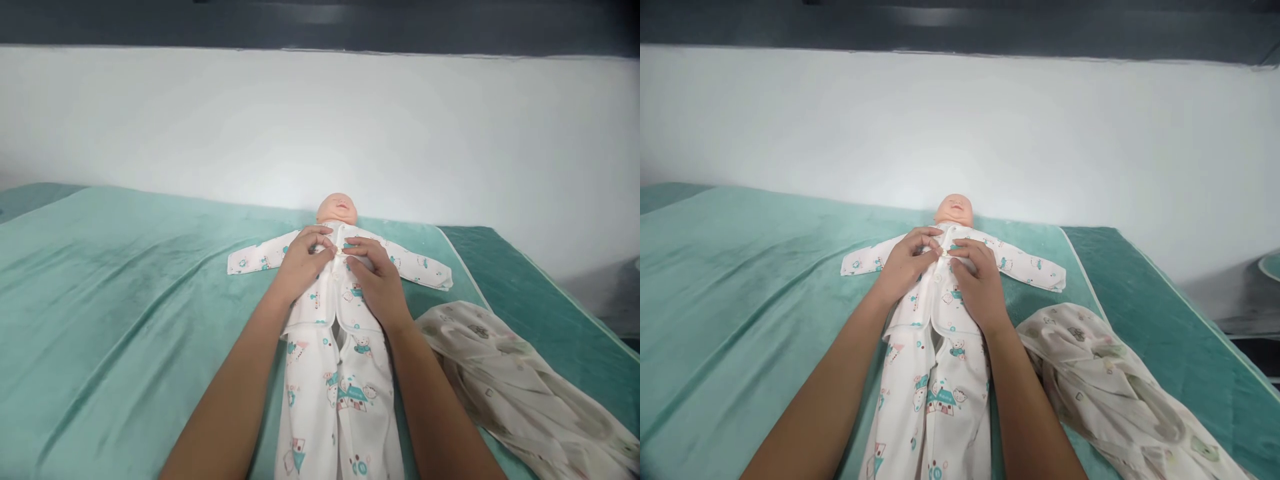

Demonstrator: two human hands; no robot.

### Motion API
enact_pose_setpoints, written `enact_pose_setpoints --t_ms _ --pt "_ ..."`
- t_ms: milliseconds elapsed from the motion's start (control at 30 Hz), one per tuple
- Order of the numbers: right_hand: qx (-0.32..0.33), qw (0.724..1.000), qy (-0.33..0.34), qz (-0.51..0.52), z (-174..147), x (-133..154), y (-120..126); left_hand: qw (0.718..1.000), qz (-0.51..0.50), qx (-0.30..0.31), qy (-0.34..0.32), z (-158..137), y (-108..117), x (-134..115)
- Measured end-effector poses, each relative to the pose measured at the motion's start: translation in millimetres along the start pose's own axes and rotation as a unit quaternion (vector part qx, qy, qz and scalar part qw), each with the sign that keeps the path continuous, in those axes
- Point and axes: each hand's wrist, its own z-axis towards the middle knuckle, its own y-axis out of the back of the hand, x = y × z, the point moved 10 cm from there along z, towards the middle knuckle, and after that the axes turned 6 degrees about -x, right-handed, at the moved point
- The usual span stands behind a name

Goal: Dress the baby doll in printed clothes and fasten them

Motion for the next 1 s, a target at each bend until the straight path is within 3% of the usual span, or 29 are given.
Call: enact_pose_setpoints --t_ms 167,567,733,867,1000 --pt "0.0 1.0 0.004 0.009 0 2 1 0.999 0.011 -0.03 -0.02 -2 3 -3" --pt "-0.005 1.0 0.0 0.014 0 3 2 0.999 -0.029 0.015 -0.033 -4 -1 -7" --pt "-0.019 0.998 -0.046 0.038 0 -3 6 0.995 0.004 0.095 -0.021 -11 -4 -11" --pt "0.002 0.999 -0.036 0.03 -1 4 3 0.983 0.041 0.178 -0.023 -19 -6 -16" --pt "0.022 0.999 -0.02 0.014 -3 8 0 0.976 0.044 0.21 -0.025 -22 -4 -15"
